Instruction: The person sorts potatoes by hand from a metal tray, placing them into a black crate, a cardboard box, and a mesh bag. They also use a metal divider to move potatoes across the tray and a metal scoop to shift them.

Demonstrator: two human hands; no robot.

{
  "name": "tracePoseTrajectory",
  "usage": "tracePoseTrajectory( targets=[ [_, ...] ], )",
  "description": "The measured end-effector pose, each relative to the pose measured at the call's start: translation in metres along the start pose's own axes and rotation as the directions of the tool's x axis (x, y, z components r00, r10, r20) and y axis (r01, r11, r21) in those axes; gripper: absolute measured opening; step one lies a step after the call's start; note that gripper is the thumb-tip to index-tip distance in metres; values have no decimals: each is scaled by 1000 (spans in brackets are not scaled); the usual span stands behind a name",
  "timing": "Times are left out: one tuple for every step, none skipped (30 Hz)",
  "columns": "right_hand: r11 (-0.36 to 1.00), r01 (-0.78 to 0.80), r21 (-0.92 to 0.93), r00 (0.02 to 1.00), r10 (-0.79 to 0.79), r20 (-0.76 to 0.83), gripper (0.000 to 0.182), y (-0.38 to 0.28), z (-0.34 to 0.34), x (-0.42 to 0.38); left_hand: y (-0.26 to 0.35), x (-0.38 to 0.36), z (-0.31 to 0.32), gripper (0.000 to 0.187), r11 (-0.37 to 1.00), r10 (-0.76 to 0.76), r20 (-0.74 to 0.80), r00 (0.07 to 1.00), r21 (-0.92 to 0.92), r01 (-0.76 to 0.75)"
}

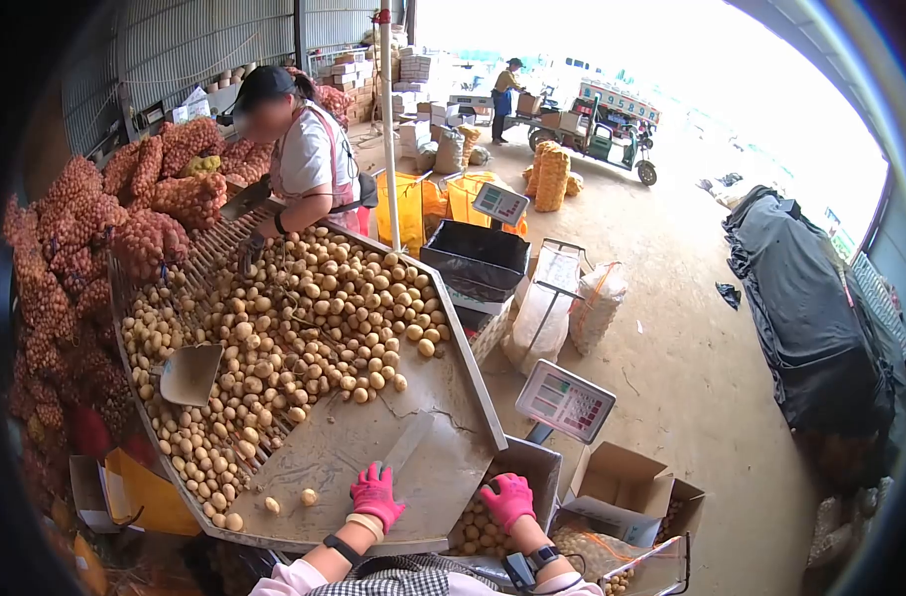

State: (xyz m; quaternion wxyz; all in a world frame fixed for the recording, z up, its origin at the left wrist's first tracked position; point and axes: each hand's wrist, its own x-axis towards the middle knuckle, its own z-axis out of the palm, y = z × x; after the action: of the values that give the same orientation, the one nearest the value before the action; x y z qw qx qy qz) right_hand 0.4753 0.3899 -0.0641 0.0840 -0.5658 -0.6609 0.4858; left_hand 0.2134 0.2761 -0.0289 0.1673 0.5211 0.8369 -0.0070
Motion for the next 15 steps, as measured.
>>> tracePoseTrajectory(
  targets=[
    [944, 175, -280, 960, -226, -165, 35, -4, 0, -5, -2, 0, 4, 89, 999, -34, -6, 999, -18, 34],
    [784, 268, -561, 847, -468, -250, 37, -16, -2, -12, -2, 0, 5, 88, 997, -68, -8, 998, -40, 68],
    [793, 338, -508, 836, -501, -225, 42, -20, 2, -4, -4, 3, 7, 88, 997, -67, -10, 998, -42, 67],
    [792, 338, -509, 834, -502, -228, 42, -25, 8, 4, -8, 8, 9, 86, 993, -100, 40, 994, -59, 102],
    [747, 394, -535, 789, -574, -221, 46, -32, 15, 13, -9, 13, 10, 85, 988, -131, 88, 987, -75, 138],
    [696, 448, -561, 736, -643, -210, 50, -42, 19, 19, -8, 16, 13, 85, 987, -132, 81, 988, -77, 138],
    [638, 418, -646, 734, -657, -174, 54, -49, 21, 24, -9, 17, 17, 83, 992, -54, 94, 994, -108, 65],
    [636, 424, -645, 730, -662, -173, 54, -52, 24, 26, -10, 14, 19, 80, 990, 22, 106, 994, -140, -7],
    [621, 348, -702, 803, -584, -119, 56, -55, 25, 31, -8, 10, 22, 80, 990, 17, 98, 995, -138, -3],
    [593, 273, -758, 867, -494, -74, 58, -58, 27, 35, -2, 5, 26, 79, 985, 65, 80, 995, -163, -52],
    [571, 241, -785, 898, -438, -43, 57, -56, 28, 38, 4, 1, 28, 77, 977, 114, 61, 992, -187, -101],
    [569, 243, -786, 896, -443, -43, 57, -53, 27, 41, 7, -3, 29, 77, 977, 113, 56, 992, -187, -101],
    [579, 250, -776, 906, -422, -23, 55, -50, 27, 44, 11, -6, 31, 76, 971, 119, 39, 992, -212, -109],
    [588, 258, -766, 917, -399, 2, 53, -45, 26, 45, 12, -10, 33, 76, 964, 123, 25, 992, -240, -114],
    [583, 261, -769, 917, -399, 9, 53, -36, 26, 46, 11, -10, 35, 77, 959, 129, 14, 991, -257, -122]
  ],
)
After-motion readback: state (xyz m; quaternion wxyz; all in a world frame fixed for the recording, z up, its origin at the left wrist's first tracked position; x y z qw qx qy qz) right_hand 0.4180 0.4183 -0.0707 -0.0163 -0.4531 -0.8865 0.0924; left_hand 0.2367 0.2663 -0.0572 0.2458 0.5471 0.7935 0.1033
